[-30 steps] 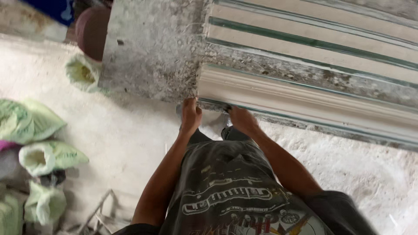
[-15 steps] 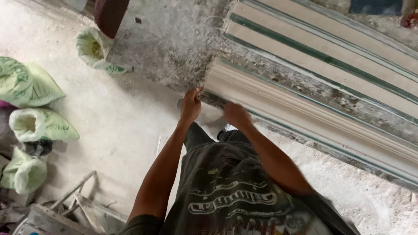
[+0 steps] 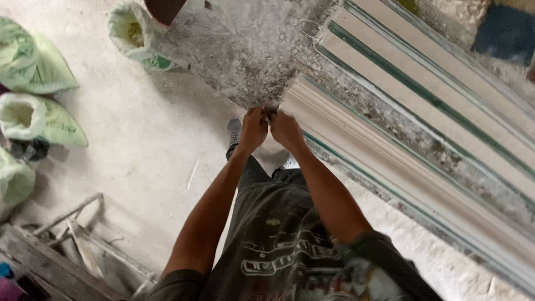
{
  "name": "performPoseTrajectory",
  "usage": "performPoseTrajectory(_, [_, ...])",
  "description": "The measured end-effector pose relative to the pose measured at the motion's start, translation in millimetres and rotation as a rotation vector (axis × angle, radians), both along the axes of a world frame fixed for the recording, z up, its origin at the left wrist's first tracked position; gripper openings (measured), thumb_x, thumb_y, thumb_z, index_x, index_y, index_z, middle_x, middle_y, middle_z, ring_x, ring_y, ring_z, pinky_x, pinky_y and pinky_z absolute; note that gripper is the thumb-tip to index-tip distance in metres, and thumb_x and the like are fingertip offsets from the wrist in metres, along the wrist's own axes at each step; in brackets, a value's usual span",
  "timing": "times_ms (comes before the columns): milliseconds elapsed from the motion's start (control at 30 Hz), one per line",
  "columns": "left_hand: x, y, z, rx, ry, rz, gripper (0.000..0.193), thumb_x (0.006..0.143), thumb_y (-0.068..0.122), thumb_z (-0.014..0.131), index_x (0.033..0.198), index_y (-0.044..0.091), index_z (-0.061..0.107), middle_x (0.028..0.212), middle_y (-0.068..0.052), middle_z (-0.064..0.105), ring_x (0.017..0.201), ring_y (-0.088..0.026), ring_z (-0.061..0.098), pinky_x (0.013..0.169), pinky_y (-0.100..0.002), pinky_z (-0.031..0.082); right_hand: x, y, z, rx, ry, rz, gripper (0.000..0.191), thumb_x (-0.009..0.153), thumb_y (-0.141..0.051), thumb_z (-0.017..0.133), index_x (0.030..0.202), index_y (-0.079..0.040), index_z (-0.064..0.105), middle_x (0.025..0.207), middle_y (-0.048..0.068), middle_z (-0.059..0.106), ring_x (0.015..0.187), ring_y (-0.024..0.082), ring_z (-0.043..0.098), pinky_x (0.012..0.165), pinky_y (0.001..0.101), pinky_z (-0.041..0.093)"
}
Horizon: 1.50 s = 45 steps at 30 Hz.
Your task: The person smooths long plaster cornice moldings laid on a workbench, running a small handheld scraper along their fluted faces while steadying each strip with the other hand. They reposition along the moldings, lift and flip pieces, and scrape edges and ends to remove excess plaster.
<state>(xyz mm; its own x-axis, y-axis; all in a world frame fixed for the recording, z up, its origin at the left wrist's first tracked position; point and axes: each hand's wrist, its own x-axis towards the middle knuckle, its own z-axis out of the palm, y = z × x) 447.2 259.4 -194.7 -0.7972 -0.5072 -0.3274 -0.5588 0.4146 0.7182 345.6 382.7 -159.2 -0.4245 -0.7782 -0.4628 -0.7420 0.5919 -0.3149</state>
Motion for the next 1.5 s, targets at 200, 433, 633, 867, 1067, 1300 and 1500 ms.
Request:
performPoseTrajectory(200, [-1, 1, 4, -0.092, 0.399, 0.01, 0.03, 0.097, -0.001, 0.057, 0.125, -0.002, 0.066, 0.132, -0.023, 0.06, 0.118, -0.045, 0.059, 0.098, -0.053, 0.053, -1, 60, 33, 0.194, -0.095, -0.154, 0.036, 0.104, -0.026, 0.05, 0.13, -0.002, 0.055, 0.095, 0.02, 0.072, 0.078, 0.037, 0.071, 0.069, 0.0535, 0.058])
performPoseTrajectory(433, [-1, 0, -12, -0.063, 0.315, 0.048, 0.027, 0.093, -0.003, 0.058, 0.119, -0.003, 0.066, 0.123, -0.026, 0.061, 0.109, -0.048, 0.057, 0.09, -0.05, 0.051, 10, 34, 28, 0.018, 0.01, -0.154, 0.031, 0.1, -0.019, 0.051, 0.127, -0.007, 0.06, 0.095, 0.022, 0.073, 0.085, 0.041, 0.072, 0.071, 0.0565, 0.056])
performPoseTrajectory(633, [-4, -10, -10, -0.044, 0.335, 0.12, 0.034, 0.092, -0.006, 0.058, 0.125, -0.002, 0.065, 0.13, -0.026, 0.06, 0.118, -0.048, 0.058, 0.098, -0.053, 0.05, -7, -16, 25, 0.049, -0.116, -0.108, 0.051, 0.106, -0.034, 0.044, 0.151, -0.011, 0.041, 0.109, 0.028, 0.068, 0.096, 0.047, 0.066, 0.085, 0.0605, 0.051])
performPoseTrajectory(867, [-1, -4, 6, -0.242, 0.361, 0.007, 0.048, 0.08, -0.009, 0.063, 0.126, 0.002, 0.067, 0.139, -0.017, 0.06, 0.123, -0.045, 0.053, 0.104, -0.05, 0.047, 7, 143, 57, 0.175, 0.048, 0.036, 0.054, 0.098, -0.034, 0.052, 0.148, -0.015, 0.045, 0.11, 0.03, 0.061, 0.086, 0.043, 0.066, 0.063, 0.0518, 0.058])
performPoseTrajectory(1067, [-3, -17, 2, -0.202, 0.282, -0.101, 0.042, 0.083, -0.009, 0.061, 0.122, 0.003, 0.07, 0.143, -0.014, 0.06, 0.129, -0.041, 0.051, 0.109, -0.049, 0.045, 16, 33, 18, 0.102, 0.063, 0.083, 0.037, 0.104, -0.034, 0.058, 0.134, -0.012, 0.058, 0.113, 0.023, 0.063, 0.093, 0.036, 0.068, 0.074, 0.0507, 0.06])
performPoseTrajectory(1300, [-8, -33, 4, -0.16, 0.296, -0.149, 0.039, 0.089, -0.007, 0.058, 0.125, 0.001, 0.071, 0.133, -0.021, 0.065, 0.127, -0.04, 0.058, 0.11, -0.05, 0.045, 7, 12, 46, 0.151, 0.091, 0.034, 0.046, 0.105, -0.039, 0.046, 0.149, -0.024, 0.049, 0.119, 0.028, 0.058, 0.092, 0.045, 0.067, 0.072, 0.0576, 0.056])
performPoseTrajectory(1500, [-11, -43, 12, -0.225, 0.356, -0.235, 0.031, 0.081, -0.007, 0.059, 0.108, -0.001, 0.073, 0.128, -0.025, 0.069, 0.123, -0.042, 0.06, 0.1, -0.052, 0.048, 14, 6, 33, 0.119, 0.14, 0.103, 0.039, 0.103, -0.034, 0.049, 0.132, -0.013, 0.063, 0.117, 0.03, 0.064, 0.09, 0.044, 0.07, 0.061, 0.055, 0.059])
